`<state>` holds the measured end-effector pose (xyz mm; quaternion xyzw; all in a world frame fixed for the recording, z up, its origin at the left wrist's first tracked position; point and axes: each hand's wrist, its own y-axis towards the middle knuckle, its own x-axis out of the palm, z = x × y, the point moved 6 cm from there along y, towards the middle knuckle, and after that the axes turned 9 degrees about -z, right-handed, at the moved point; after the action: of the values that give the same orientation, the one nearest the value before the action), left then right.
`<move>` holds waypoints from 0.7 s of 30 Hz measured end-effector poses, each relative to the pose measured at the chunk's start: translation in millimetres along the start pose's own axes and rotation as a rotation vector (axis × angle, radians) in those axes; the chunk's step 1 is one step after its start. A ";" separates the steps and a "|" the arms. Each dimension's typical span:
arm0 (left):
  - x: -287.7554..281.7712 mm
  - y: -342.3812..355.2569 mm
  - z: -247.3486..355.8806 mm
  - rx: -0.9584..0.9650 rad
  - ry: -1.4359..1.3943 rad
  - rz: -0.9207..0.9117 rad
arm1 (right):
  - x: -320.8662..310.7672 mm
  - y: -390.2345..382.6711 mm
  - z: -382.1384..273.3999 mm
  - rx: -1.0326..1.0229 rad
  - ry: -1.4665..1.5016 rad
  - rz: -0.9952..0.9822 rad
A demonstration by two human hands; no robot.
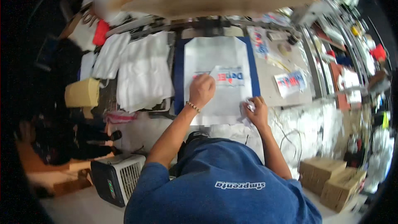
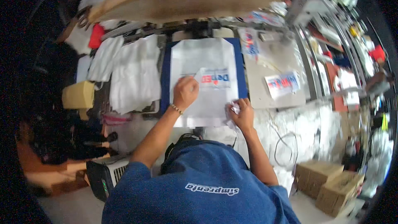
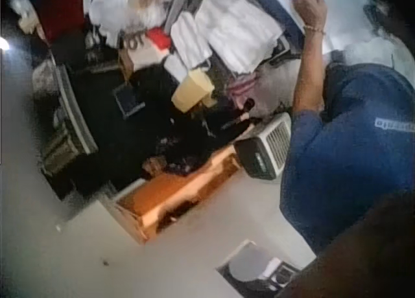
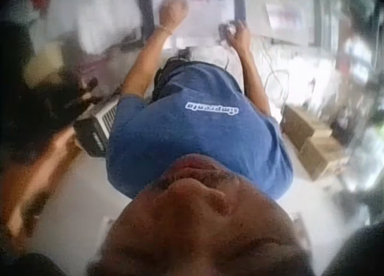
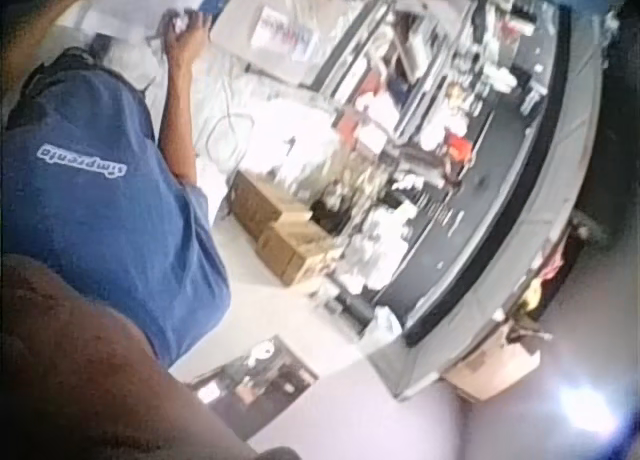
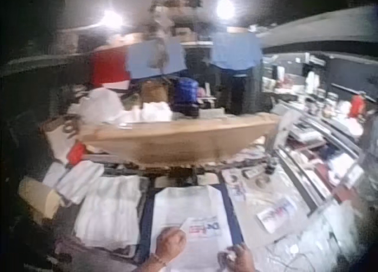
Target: The person places a white bag onto a blue platen, aligns a stencil on it, applies ink using a squeegee, and removes the printed bag to a stack.
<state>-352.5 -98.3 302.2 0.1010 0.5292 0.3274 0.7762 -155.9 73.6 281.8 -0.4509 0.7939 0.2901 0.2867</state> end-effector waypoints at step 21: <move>-17.0 33.3 68.1 -0.212 -0.355 0.150 | -2.1 -16.6 17.5 0.307 0.009 0.058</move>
<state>-309.3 -70.3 360.3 0.1140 0.3380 0.4151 0.8370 -136.9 80.3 268.2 -0.3800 0.8428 0.1715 0.3404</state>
